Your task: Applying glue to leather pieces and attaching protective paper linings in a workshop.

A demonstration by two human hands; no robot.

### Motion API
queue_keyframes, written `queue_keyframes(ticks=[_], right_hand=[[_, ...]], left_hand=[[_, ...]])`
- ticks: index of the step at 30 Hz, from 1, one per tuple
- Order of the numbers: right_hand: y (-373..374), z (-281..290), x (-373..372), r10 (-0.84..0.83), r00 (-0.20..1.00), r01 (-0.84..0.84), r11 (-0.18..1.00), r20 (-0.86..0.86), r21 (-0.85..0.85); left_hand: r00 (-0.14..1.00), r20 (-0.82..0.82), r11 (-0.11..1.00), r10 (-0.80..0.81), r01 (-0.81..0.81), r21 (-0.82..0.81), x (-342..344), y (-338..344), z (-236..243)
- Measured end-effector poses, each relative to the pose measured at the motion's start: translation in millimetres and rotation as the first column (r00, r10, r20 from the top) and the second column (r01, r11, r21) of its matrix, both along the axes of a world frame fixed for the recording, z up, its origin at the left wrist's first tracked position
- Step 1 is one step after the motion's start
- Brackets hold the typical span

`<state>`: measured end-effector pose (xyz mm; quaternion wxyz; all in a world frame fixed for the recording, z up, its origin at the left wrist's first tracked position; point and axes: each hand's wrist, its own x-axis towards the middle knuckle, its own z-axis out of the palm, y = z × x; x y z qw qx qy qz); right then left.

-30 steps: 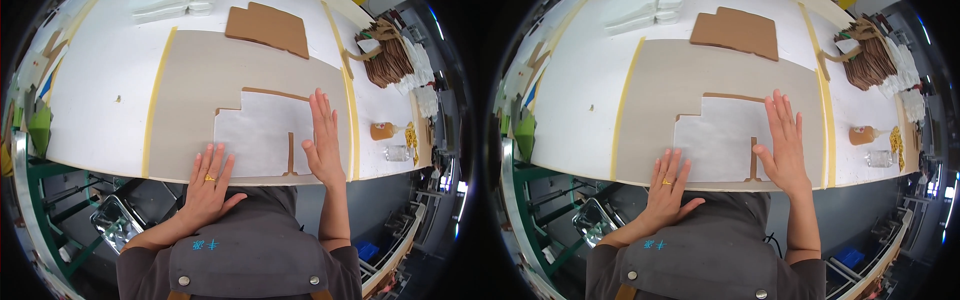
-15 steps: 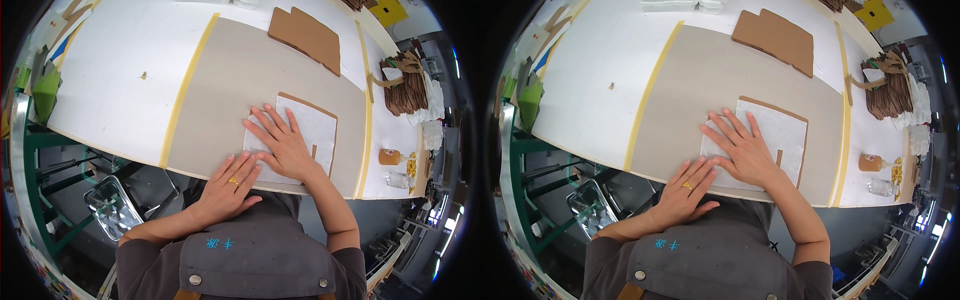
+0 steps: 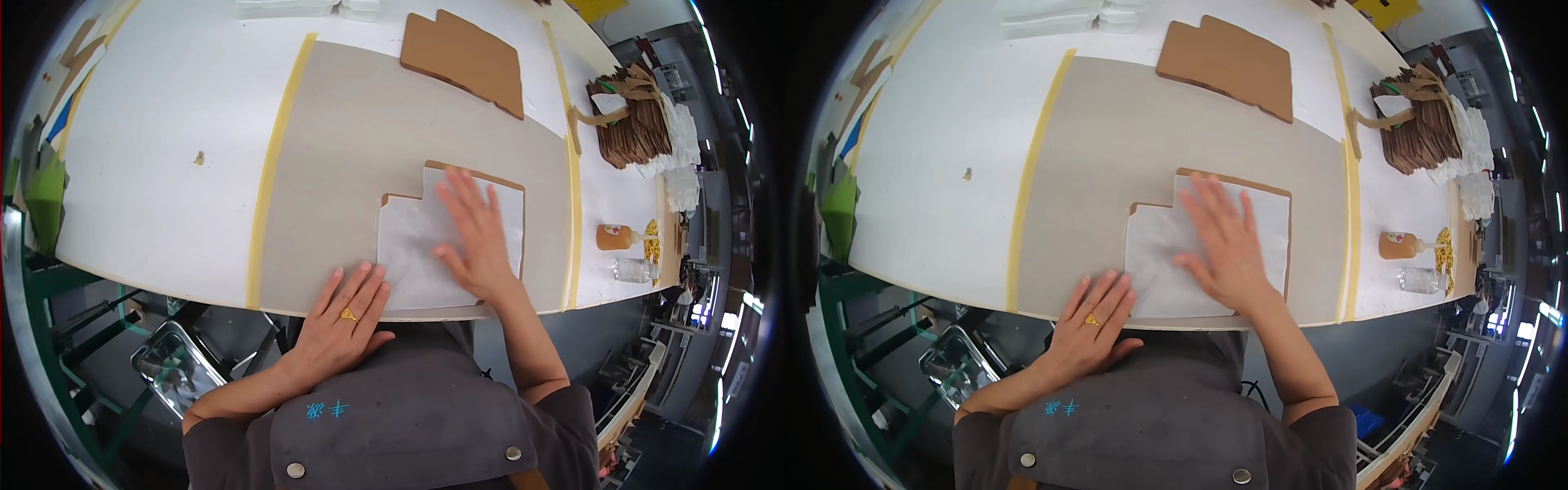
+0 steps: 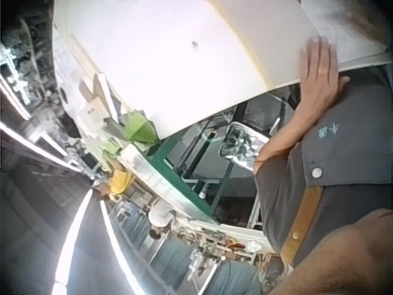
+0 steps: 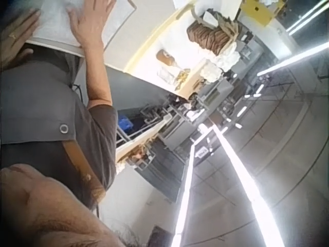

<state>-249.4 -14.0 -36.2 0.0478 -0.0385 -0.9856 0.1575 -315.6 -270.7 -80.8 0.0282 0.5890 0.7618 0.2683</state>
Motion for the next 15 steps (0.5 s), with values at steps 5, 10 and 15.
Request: queue_keyframes(ticks=[5, 10, 15], right_hand=[[61, -9, 41, -0.406, 0.892, 0.429, 0.898, -0.197, 0.094], [90, -15, 53, -0.6, 0.796, 0.595, 0.8, -0.084, -0.079], [127, -7, 56, -0.661, 0.744, 0.63, 0.64, 0.103, -0.44]], left_hand=[[1.0, 0.002, 1.0, -0.017, 0.017, 0.016, -10, 7, 8], [1.0, 0.028, 1.0, -0.012, 0.011, 0.028, -12, 9, 2], [0.998, 0.046, 0.999, 0.032, -0.032, 0.007, -13, 5, 6]])
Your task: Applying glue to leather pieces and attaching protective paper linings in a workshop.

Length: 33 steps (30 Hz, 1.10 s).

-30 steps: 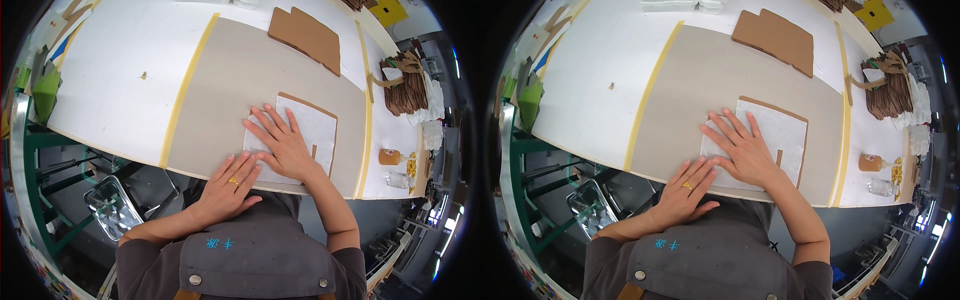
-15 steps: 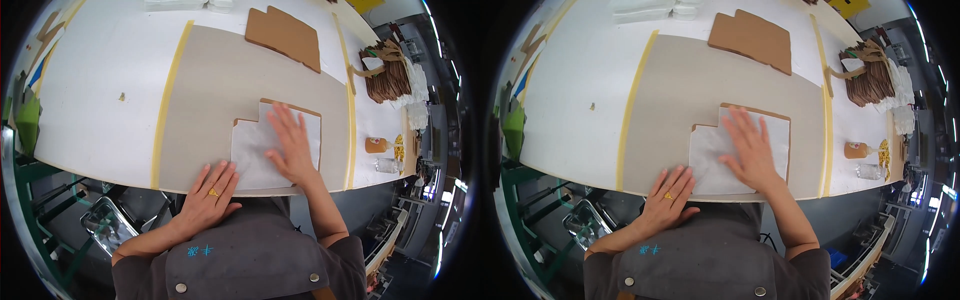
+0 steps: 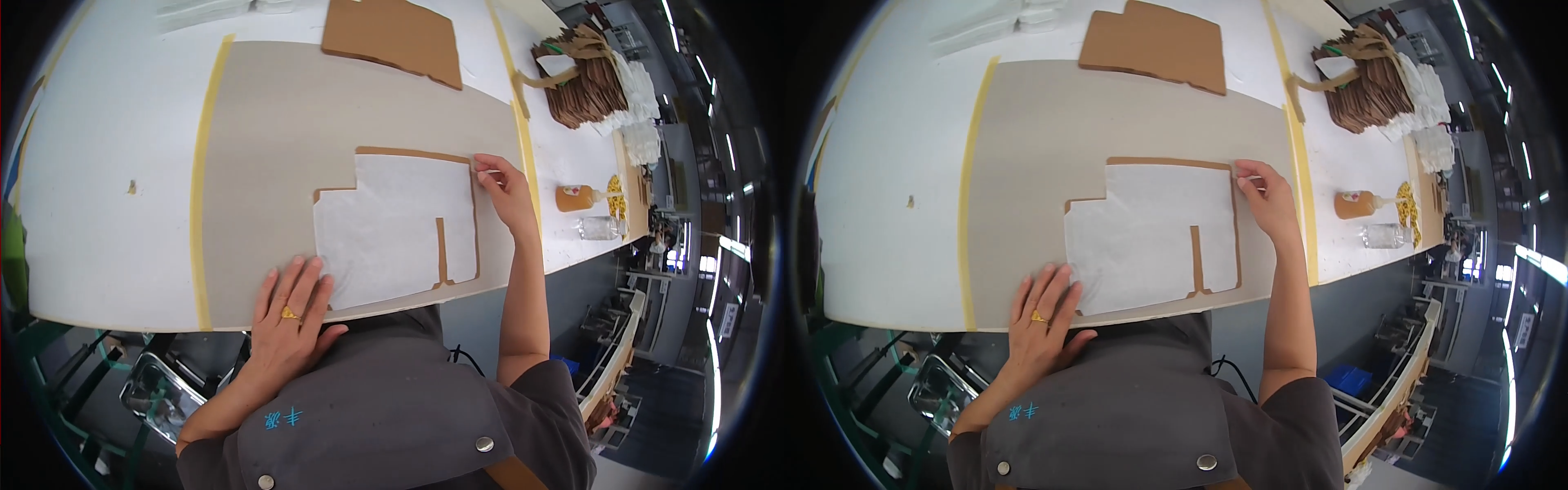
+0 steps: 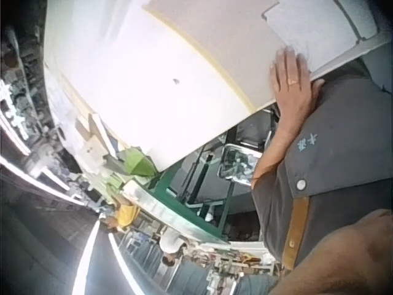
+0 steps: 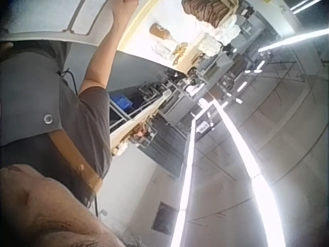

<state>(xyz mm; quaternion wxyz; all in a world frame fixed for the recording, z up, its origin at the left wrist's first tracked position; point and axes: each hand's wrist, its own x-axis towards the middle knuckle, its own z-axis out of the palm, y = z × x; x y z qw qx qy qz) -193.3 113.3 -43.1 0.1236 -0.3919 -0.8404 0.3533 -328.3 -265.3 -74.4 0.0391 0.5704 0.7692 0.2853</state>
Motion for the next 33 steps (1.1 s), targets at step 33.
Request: queue_keyframes(ticks=[33], right_hand=[[5, -13, -15, 0.221, 0.971, -0.205, 0.966, -0.09, 0.159]], left_hand=[[1.0, 0.001, 0.997, -0.001, 0.001, -0.072, 11, 43, 19]])
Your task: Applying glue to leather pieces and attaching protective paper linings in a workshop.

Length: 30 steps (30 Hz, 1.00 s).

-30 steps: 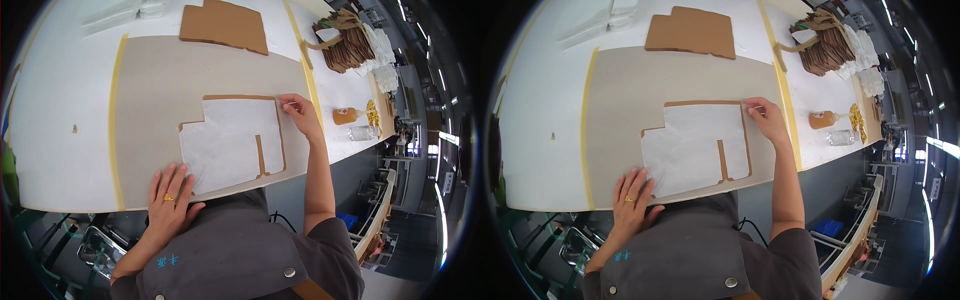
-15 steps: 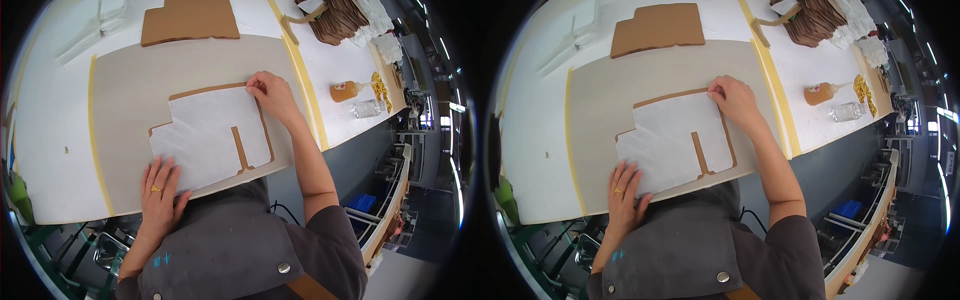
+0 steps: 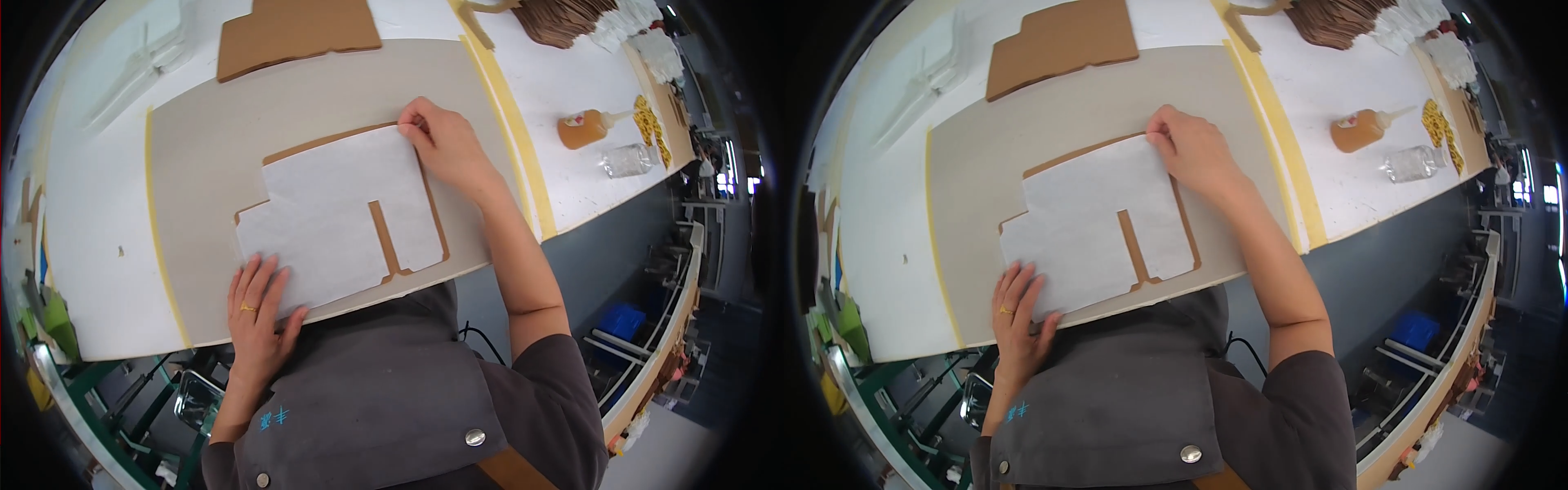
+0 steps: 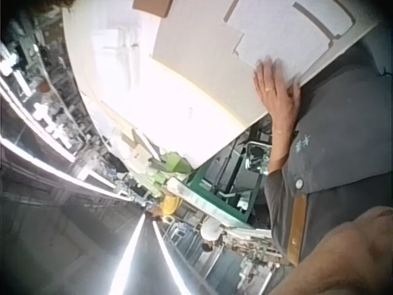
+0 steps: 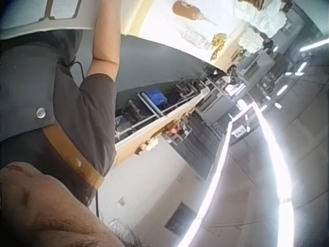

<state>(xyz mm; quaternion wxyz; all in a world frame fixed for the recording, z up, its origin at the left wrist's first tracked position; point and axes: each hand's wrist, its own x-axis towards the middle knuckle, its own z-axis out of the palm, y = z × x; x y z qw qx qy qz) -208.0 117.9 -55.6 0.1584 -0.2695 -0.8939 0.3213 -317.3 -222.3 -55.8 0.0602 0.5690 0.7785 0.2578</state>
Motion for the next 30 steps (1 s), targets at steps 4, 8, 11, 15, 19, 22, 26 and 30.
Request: queue_keyframes(ticks=[4, 8, 11, 15, 19, 22, 26, 30], right_hand=[[-4, 12, 11, 0.01, 0.999, -0.002, 0.976, 0.035, -0.219], [-6, 8, 16, 0.066, 0.996, -0.047, 0.963, 0.062, -0.264], [-8, 8, 14, 0.043, 0.996, -0.02, 0.96, 0.077, -0.28], [-9, 9, 10, 0.035, 0.999, -0.021, 0.911, 0.027, -0.413], [-9, 10, 8, 0.018, 1.0, -0.02, 0.873, -0.007, -0.487], [-7, 10, 10, 0.008, 1.0, -0.02, 0.859, -0.026, -0.512], [-14, 19, 20, 0.046, 0.998, -0.028, 0.933, 0.042, -0.359], [-48, 36, 21, 0.167, 0.986, -0.167, 0.985, 0.02, 0.029]], left_hand=[[0.997, 0.08, 0.999, -0.013, 0.01, 0.036, 1, 4, -2], [0.999, 0.042, 0.999, 0.016, -0.017, 0.033, 6, 6, -5], [0.999, 0.038, 0.998, 0.02, -0.022, 0.054, 8, 6, -6], [0.997, 0.073, 0.996, 0.011, -0.017, 0.091, 7, 3, -8], [0.996, 0.093, 0.992, -0.016, 0.004, 0.124, 5, 3, -12], [0.996, 0.076, 0.991, -0.053, 0.043, 0.127, 2, 4, -12], [0.986, 0.165, 0.988, -0.036, 0.011, 0.152, -2, 6, -5], [0.982, 0.188, 0.984, 0.023, -0.056, 0.171, -17, 22, 5]])
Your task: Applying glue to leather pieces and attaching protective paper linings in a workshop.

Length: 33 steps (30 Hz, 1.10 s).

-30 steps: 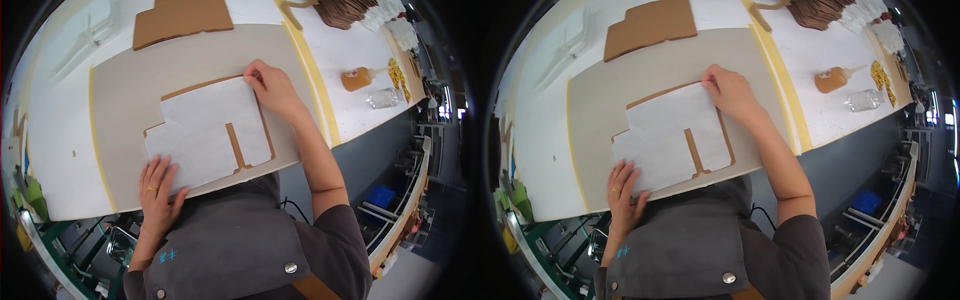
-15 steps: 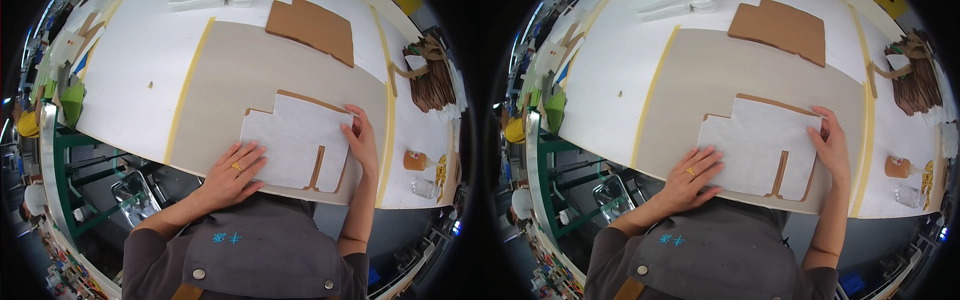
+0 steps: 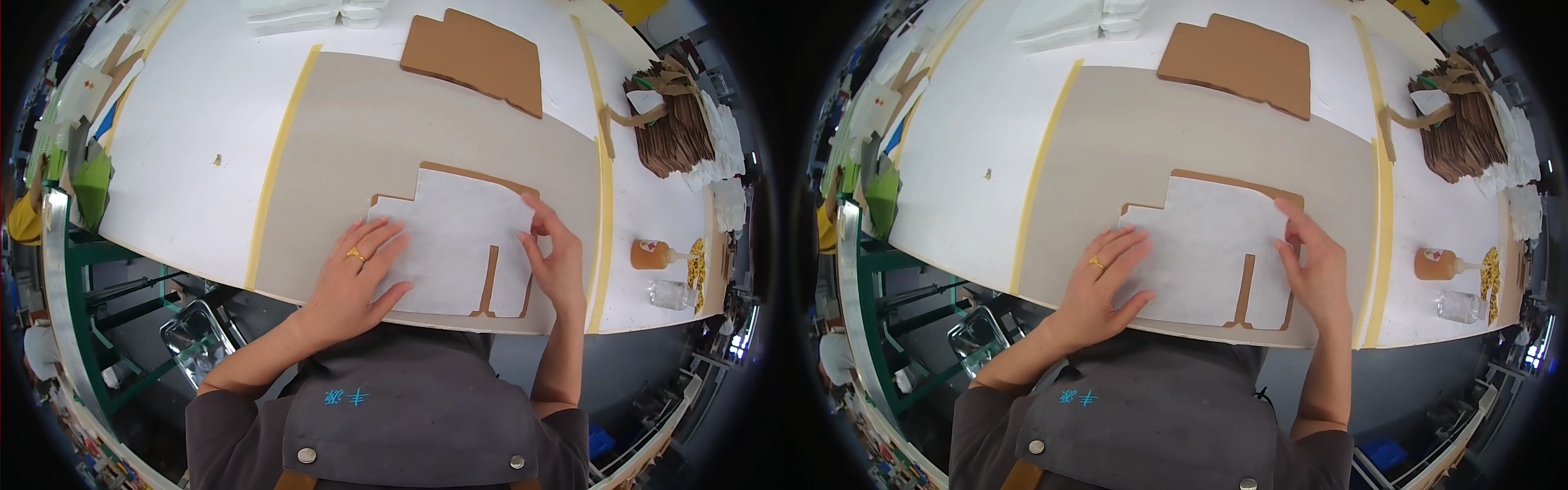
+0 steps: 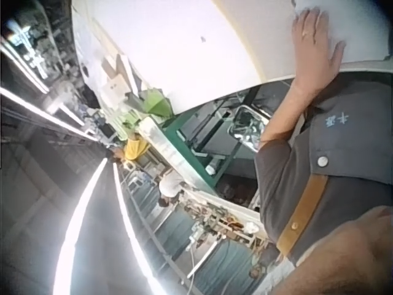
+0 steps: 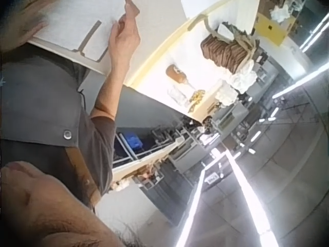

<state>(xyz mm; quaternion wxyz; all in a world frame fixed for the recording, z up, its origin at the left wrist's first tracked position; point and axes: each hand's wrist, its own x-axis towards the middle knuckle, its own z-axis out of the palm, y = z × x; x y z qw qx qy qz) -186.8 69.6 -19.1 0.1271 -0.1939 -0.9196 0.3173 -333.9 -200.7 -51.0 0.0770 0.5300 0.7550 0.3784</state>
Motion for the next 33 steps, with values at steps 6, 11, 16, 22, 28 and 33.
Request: queue_keyframes(ticks=[6, 11, 16, 22, 28, 33], right_hand=[[-79, 48, 13, 0.536, 0.814, -0.444, 0.822, -0.224, 0.356], [-82, 65, 41, 0.578, 0.674, -0.455, 0.816, -0.46, 0.358], [-68, 60, 64, -0.222, 0.741, 0.026, 0.953, -0.634, -0.303], [-8, -2, 28, -0.38, 0.895, 0.126, 0.718, -0.234, -0.685], [-13, -21, 26, -0.384, 0.92, 0.277, 0.783, -0.082, -0.556], [-18, -18, 37, -0.222, 0.972, 0.234, 0.944, 0.076, -0.232]], left_hand=[[0.998, 0.067, 0.992, 0.008, -0.016, 0.122, -32, 40, 25], [0.982, 0.045, 0.982, -0.185, 0.187, -0.026, -54, 27, 36], [0.531, 0.832, 0.986, -0.158, 0.136, 0.1, -42, 22, 65], [0.84, 0.497, 0.956, 0.217, -0.081, -0.281, -41, 56, 16], [0.852, 0.436, 0.952, 0.289, -0.21, -0.222, -36, 55, 12], [0.877, 0.415, 0.967, 0.242, -0.182, -0.18, -24, 45, 19]])
